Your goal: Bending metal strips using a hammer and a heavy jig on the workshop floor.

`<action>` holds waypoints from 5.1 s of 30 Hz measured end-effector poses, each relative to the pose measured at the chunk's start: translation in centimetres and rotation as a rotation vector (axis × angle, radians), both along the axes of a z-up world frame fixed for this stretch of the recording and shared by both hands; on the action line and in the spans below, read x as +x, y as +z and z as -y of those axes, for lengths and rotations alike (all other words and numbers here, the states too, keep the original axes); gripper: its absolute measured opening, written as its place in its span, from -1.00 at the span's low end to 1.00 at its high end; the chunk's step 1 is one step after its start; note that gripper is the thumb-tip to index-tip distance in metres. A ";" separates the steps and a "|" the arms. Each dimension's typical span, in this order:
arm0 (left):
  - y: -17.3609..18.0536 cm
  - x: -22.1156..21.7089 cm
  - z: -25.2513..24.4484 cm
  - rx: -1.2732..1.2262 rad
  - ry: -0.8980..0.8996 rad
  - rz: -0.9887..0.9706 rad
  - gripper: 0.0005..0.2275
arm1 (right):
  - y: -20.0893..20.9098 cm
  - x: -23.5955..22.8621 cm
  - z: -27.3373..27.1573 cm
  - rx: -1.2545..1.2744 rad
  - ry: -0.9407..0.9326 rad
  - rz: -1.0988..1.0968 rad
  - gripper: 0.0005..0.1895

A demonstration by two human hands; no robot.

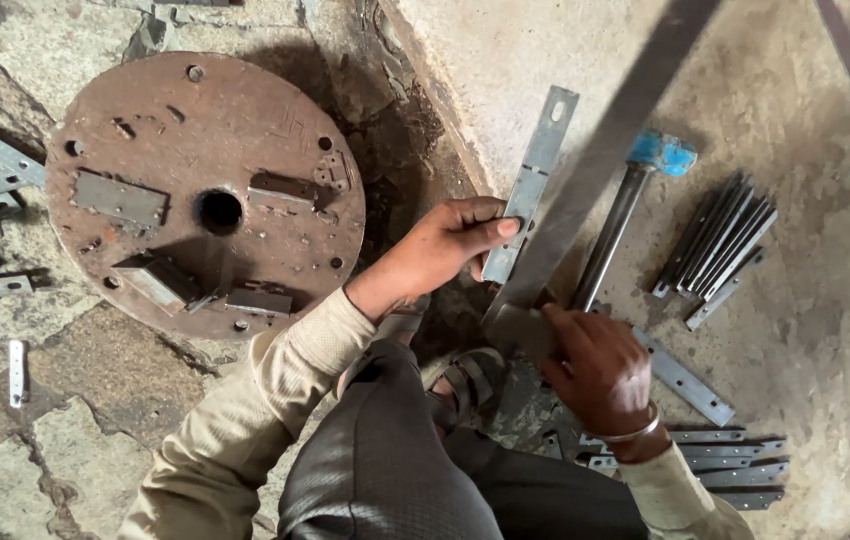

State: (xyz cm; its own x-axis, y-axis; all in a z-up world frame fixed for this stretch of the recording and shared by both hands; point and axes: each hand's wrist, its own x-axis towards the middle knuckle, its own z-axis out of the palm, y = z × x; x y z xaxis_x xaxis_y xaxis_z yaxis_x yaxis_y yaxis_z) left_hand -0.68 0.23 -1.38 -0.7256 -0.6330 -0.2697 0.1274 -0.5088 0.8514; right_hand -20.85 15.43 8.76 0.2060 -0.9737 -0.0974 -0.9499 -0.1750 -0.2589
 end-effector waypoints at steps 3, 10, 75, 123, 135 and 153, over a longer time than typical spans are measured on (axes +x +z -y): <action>-1.2 -0.1 -0.3 0.151 0.003 -0.101 -0.69 | -2.7 -2.5 -1.1 -0.092 -0.136 0.033 -0.63; 0.8 0.4 -0.2 0.362 0.069 -0.349 -0.77 | -8.4 -12.4 -3.8 -0.107 -0.831 0.054 -0.59; -6.4 -1.8 2.3 -0.756 -0.296 0.859 -0.68 | -10.7 -5.2 8.3 -0.419 -0.299 -0.031 -0.75; -4.7 18.9 -11.1 -0.772 0.447 1.342 -0.88 | -12.9 6.9 -4.1 0.392 -0.768 0.616 -0.66; -5.2 18.9 -11.2 -0.754 0.413 1.290 -0.89 | -7.1 13.6 5.1 0.136 0.087 0.304 -0.67; -3.9 19.0 -11.1 -0.705 0.409 1.265 -0.88 | -4.1 13.5 4.7 0.364 -0.390 0.628 -0.65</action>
State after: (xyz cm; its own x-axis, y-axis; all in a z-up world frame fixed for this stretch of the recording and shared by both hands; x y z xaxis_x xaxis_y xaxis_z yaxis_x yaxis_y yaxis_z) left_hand 18.30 11.36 -5.29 0.0006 -0.9917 -0.1283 -0.8301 -0.0720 0.5529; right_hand -7.37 10.72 4.65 -0.0191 -0.9164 -0.3999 -0.5848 0.3347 -0.7389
